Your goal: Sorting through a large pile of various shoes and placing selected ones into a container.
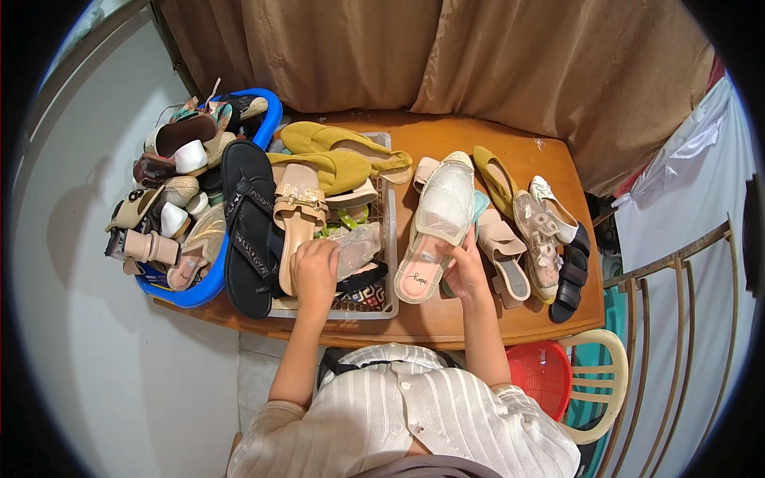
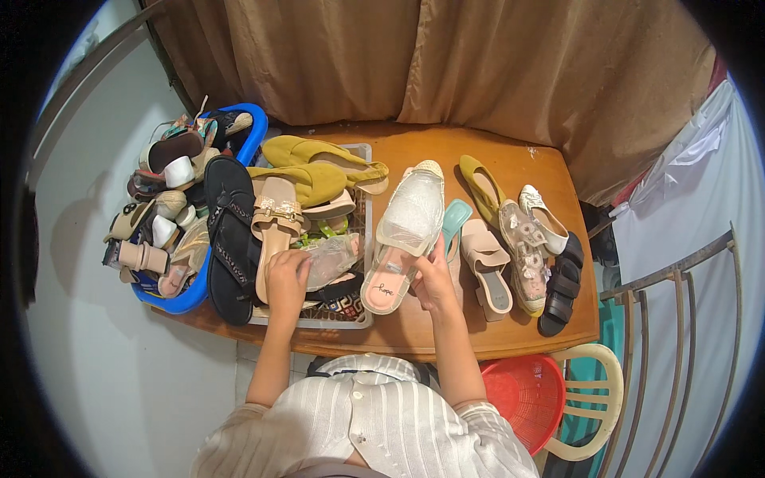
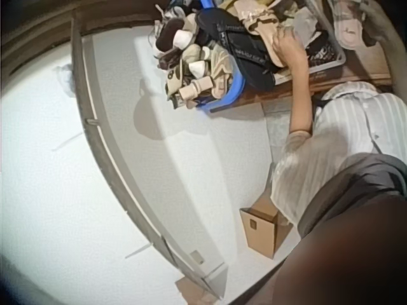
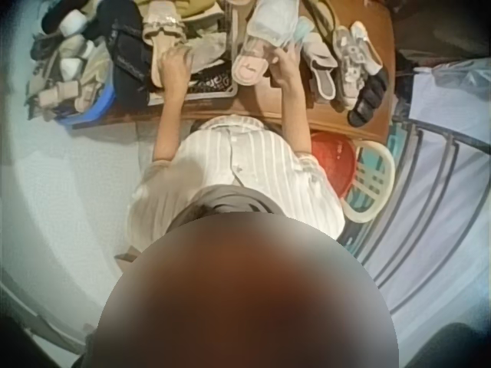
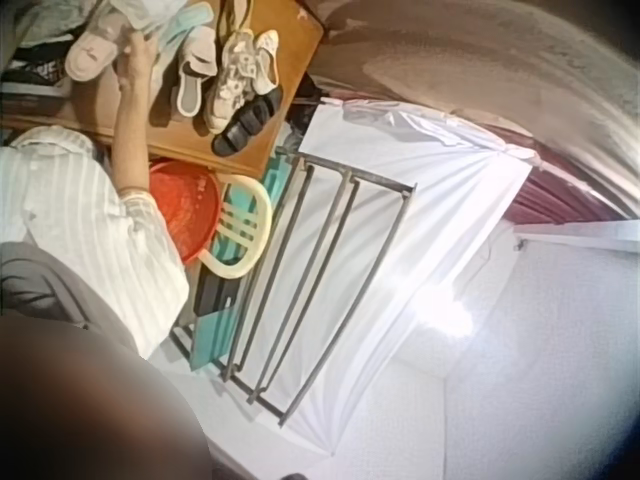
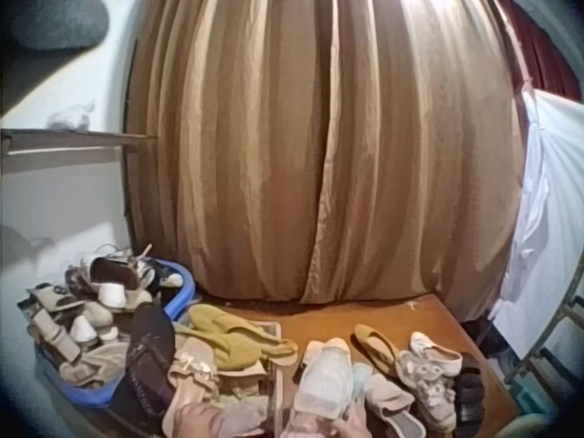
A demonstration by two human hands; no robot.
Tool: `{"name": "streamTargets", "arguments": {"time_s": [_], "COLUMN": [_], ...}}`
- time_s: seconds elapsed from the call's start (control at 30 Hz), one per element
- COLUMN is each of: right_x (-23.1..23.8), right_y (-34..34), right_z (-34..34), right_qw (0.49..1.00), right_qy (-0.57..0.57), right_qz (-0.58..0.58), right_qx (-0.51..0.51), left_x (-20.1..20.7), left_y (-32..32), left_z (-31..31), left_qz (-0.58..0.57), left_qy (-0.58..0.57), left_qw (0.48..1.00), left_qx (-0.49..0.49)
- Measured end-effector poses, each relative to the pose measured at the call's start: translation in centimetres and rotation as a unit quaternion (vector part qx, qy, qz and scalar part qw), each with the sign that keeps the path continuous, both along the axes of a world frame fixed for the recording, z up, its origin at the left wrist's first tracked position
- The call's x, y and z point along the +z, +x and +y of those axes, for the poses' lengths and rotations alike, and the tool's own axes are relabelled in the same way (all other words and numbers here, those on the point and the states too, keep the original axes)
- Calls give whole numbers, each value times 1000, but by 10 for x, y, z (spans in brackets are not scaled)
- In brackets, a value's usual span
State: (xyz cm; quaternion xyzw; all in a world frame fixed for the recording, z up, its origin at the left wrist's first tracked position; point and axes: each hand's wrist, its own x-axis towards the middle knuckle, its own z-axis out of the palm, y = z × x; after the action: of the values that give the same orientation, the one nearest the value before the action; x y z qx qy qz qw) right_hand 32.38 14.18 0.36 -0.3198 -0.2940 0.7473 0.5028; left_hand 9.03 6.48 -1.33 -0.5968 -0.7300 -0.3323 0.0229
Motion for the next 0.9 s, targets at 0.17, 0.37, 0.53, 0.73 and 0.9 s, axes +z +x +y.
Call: {"name": "streamTargets", "arguments": {"time_s": [0.17, 0.37, 0.53, 0.73, 0.9], "right_x": [-8, -24, -21, -40, -30], "right_y": [10, 28, 30, 37, 32], "right_z": [-1, 6, 11, 22, 19], "right_qw": [1000, 995, 985, 981, 981], "right_qy": [-8, -1, 32, 74, 82], "right_qz": [2, 85, 117, 146, 168], "right_qx": [4, -59, -123, -105, -60], "left_x": [7, 47, 58, 37, 32], "left_y": [5, -5, -13, 3, 21], "left_z": [-7, -29, -45, -38, -26], "left_qz": [-51, -123, -217, -454, -474], "left_qy": [77, 146, 181, 123, 110], "left_qw": [996, 978, 953, 882, 874], "left_qx": [19, 83, 109, 17, -8]}}
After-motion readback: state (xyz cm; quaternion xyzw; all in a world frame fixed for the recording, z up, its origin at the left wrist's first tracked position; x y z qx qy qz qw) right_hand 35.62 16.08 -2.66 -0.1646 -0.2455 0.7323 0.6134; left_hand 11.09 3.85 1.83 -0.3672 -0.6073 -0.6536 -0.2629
